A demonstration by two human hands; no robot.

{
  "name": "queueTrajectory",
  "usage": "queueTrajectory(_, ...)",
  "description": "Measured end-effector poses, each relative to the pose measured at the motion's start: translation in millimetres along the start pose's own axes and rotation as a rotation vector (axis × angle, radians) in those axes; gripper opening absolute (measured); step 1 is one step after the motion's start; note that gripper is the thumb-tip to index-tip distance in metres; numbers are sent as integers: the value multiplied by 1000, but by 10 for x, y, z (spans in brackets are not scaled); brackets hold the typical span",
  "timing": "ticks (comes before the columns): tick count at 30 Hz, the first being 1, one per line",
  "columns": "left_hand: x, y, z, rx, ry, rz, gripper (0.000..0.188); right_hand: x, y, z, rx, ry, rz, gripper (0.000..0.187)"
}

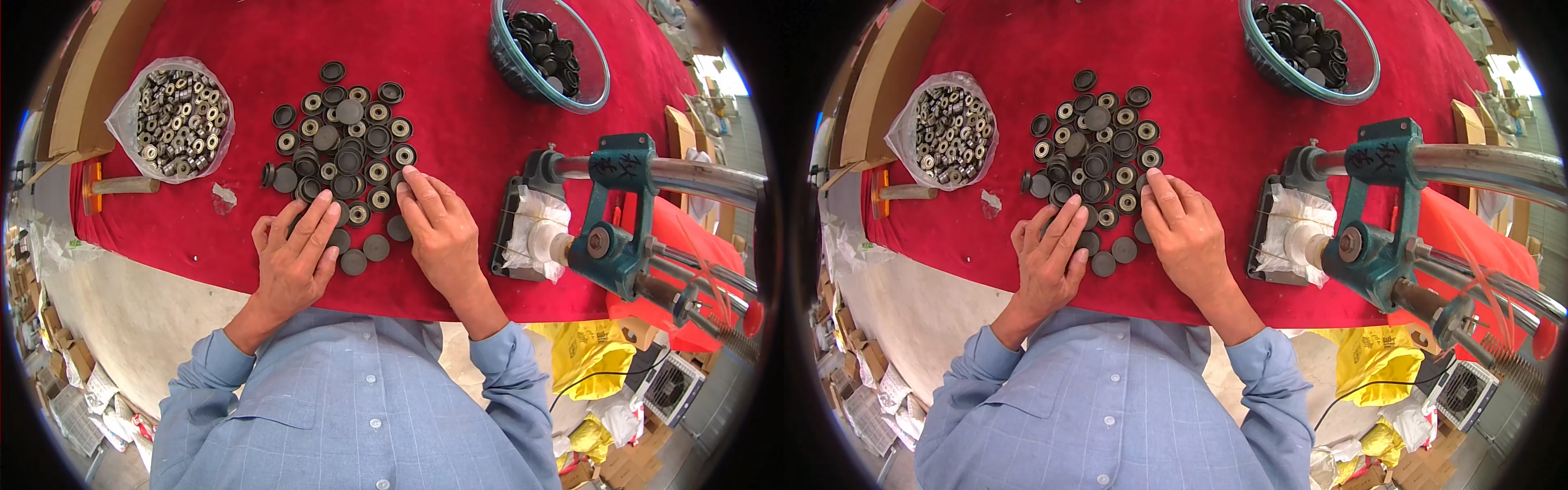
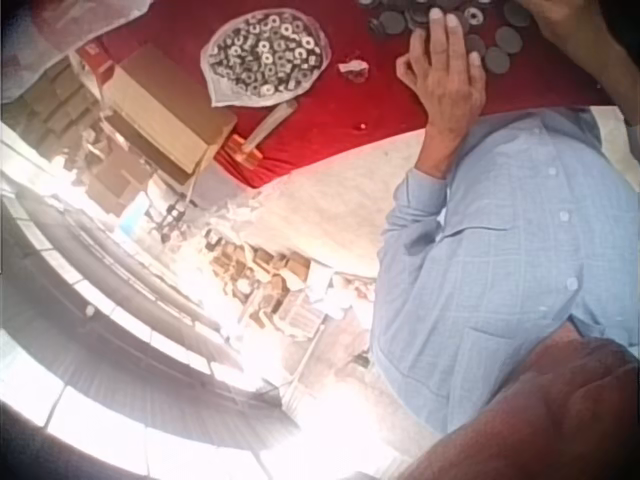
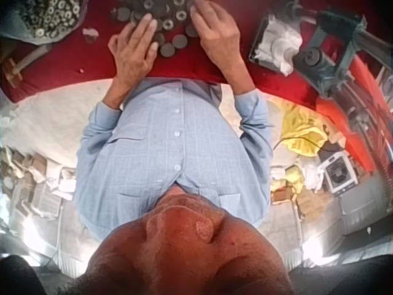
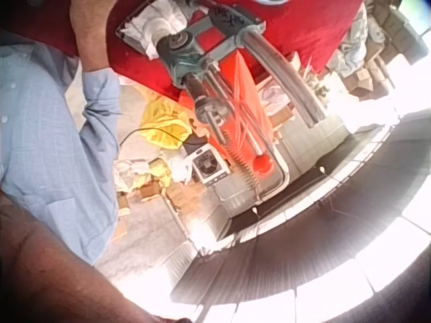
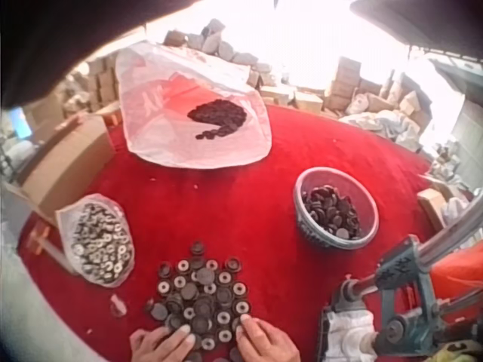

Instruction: The person arranges small circular metal components on a red table surface. They pick up dark circular pieces from a bowl and place them on top of the metal components, creating a uniform grid pattern. The person uses their hands to sort and align the items, occasionally adjusting the position of the components to ensure they are neatly organized.

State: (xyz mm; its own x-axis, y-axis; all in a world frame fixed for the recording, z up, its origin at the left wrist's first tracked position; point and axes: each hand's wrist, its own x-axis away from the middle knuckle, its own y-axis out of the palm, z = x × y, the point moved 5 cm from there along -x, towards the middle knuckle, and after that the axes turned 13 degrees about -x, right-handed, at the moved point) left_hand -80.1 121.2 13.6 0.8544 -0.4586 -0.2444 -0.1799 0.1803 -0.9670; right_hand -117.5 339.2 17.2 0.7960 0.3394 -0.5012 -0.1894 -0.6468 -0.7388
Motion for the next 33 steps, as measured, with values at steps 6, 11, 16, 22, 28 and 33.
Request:
queueTrajectory(6, 4, -5, 6, -8, -20, -8, 57, 12, 57, -32, 83, -4, -35, 25)
queueTrajectory(11, 13, -3, -4, -40, 11, -4, 56, 7, 14, -17, 39, 20, -33, 26)
queueTrajectory(16, -10, -8, -40, 19, -33, -3, 57, -3, -47, 70, -145, 196, 67, 32)
queueTrajectory(22, -7, -14, -52, 11, -80, -1, 59, -76, -65, -104, -272, 226, 160, 40)
queueTrajectory(28, 25, -9, -13, -3, -7, 23, 56, -131, -29, -166, -305, 187, 139, 35)
queueTrajectory(33, -2, -28, 27, -30, 29, 14, 56, -296, 76, -236, -298, 189, 103, 22)
